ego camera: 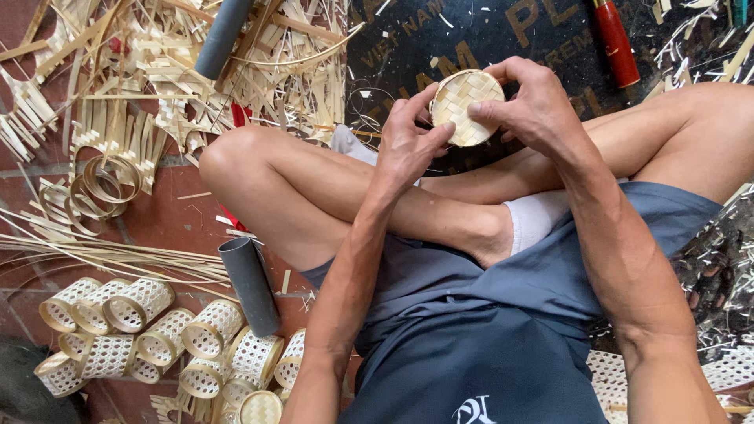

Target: The person sits on the floor assembling woven bamboo lampshades. They bend and fit thin bamboo strips, press wooden rims onto the woven shade bodies, fit round woven bases into the bottoms, and trim excess material with pliers, working on one shade at a time.

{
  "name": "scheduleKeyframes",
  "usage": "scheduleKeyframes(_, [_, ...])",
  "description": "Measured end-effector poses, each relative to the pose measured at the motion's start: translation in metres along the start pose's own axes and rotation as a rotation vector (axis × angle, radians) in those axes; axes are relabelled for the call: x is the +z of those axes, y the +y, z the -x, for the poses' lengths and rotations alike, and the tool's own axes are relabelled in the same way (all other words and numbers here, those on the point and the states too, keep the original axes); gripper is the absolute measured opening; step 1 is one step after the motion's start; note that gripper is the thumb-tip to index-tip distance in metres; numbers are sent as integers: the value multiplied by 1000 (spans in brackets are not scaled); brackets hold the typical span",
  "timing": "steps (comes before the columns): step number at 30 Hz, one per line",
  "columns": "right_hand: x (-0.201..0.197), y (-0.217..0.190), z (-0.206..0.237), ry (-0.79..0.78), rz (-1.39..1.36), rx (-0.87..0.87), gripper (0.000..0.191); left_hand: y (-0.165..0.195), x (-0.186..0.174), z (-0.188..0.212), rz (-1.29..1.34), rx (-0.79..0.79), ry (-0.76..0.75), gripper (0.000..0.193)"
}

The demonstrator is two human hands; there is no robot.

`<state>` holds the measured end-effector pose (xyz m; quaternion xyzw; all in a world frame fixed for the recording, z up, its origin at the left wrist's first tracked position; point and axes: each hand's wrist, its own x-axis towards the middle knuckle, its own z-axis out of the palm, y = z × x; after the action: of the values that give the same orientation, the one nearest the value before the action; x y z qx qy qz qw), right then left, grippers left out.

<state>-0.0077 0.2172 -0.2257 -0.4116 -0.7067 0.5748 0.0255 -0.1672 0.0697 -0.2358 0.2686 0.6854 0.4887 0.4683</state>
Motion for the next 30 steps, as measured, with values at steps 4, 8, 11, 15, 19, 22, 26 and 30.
scheduleKeyframes(4, [8, 8, 3, 99, 51, -160, 47, -7, 4, -5, 9, -21, 55, 57])
scheduleKeyframes(8, [13, 15, 5, 109, 14, -135, 49, -9, 8, -3, -12, -50, 79, 58])
scheduleKeyframes(11, [18, 17, 6, 99, -141, -77, 57, -4, 4, -5, -22, 21, 92, 54])
scheduleKeyframes(15, [23, 22, 5, 26, -177, -270, 78, 7, -20, -25, -236, 89, -57, 52])
scheduleKeyframes(19, [27, 30, 8, 17, -287, -91, 78, -1, -22, -26, -326, 160, -61, 46])
scheduleKeyframes(22, [36, 37, 10, 93, -422, -166, 74, -15, -8, -7, -52, 53, -41, 59])
scheduleKeyframes(26, [43, 39, 10, 188, -363, -233, 67, -24, 1, 3, 141, 6, -13, 65])
scheduleKeyframes(30, [32, 35, 14, 65, -467, -164, 70, -21, 2, 2, 108, -14, 10, 65])
